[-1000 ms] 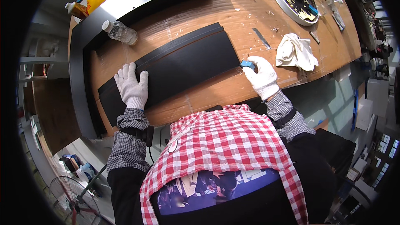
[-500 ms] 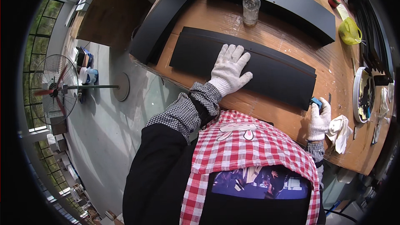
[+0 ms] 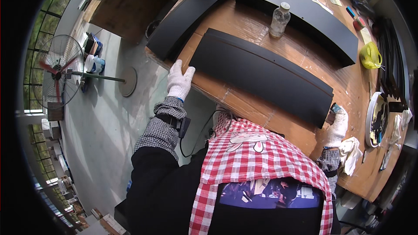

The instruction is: Applying a finish or cleaning substance to the edges of black wooden boards using a small blue applicator block and a scraper.

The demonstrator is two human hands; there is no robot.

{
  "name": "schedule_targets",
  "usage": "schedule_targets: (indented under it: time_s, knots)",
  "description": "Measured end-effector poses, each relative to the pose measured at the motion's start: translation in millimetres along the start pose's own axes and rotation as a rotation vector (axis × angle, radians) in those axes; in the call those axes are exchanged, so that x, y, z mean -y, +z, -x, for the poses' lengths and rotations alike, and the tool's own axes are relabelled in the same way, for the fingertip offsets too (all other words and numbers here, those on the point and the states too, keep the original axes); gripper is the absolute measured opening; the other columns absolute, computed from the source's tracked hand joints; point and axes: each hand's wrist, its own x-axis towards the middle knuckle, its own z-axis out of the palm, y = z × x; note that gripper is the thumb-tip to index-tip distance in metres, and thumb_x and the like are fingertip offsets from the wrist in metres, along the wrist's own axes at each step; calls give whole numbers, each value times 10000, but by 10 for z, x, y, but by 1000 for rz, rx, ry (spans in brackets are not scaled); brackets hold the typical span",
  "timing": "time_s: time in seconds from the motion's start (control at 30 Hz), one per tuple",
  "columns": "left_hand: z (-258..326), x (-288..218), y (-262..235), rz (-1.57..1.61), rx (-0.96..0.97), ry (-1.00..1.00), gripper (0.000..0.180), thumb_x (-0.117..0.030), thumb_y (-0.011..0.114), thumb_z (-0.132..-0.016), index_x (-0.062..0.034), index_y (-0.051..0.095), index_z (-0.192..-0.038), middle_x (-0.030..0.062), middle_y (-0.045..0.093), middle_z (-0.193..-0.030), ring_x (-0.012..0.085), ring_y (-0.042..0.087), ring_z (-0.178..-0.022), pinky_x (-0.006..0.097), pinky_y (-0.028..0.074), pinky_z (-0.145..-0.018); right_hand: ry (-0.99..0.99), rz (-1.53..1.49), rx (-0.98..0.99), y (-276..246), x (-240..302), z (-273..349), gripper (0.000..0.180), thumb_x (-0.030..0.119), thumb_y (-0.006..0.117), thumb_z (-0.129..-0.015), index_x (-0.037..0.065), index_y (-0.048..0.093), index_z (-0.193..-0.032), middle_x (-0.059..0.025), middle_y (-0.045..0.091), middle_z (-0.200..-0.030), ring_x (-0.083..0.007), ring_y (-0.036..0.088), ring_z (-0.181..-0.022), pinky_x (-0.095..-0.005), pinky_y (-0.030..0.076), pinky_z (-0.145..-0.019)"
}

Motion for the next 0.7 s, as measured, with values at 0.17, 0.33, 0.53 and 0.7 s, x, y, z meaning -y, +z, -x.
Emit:
schedule_targets:
  time_s: [0.17,0.33,0.53,0.7]
  knots:
    - [219,-420,-33,347,-137,250,594,-248,745,-861,20,542,-1349,202,562,-1358,338,522,-1271,392,406,-1101,25,-231,239,511,511,291,401,297,538,-1023,7,525,-1299,-56,644,-939,-134,620,-749,-275,538,-661]
    - [665,-1466,-453,1153,814,144,417,-65,620,-959,14,531,-1359,120,595,-1309,200,562,-1223,323,453,-1063,249,-550,797,1443,1189,572,618,324,592,-998,2,351,-1466,-99,646,-942,-172,640,-818,-307,552,-682]
    - [522,-1417,-576,1294,1221,259,415,-235,553,-1030,11,514,-1361,98,615,-1203,168,577,-1130,324,476,-998,343,-465,952,2404,1322,630,759,362,607,-992,24,219,-1550,-145,572,-1234,-179,630,-898,-273,545,-691]
    - [249,-937,-629,1538,914,-29,236,-145,588,-1001,-25,564,-1202,89,636,-1126,181,608,-1076,325,476,-1008,92,99,857,2865,1251,579,690,331,618,-965,23,331,-1512,-139,639,-1102,-205,643,-912,-311,530,-779]
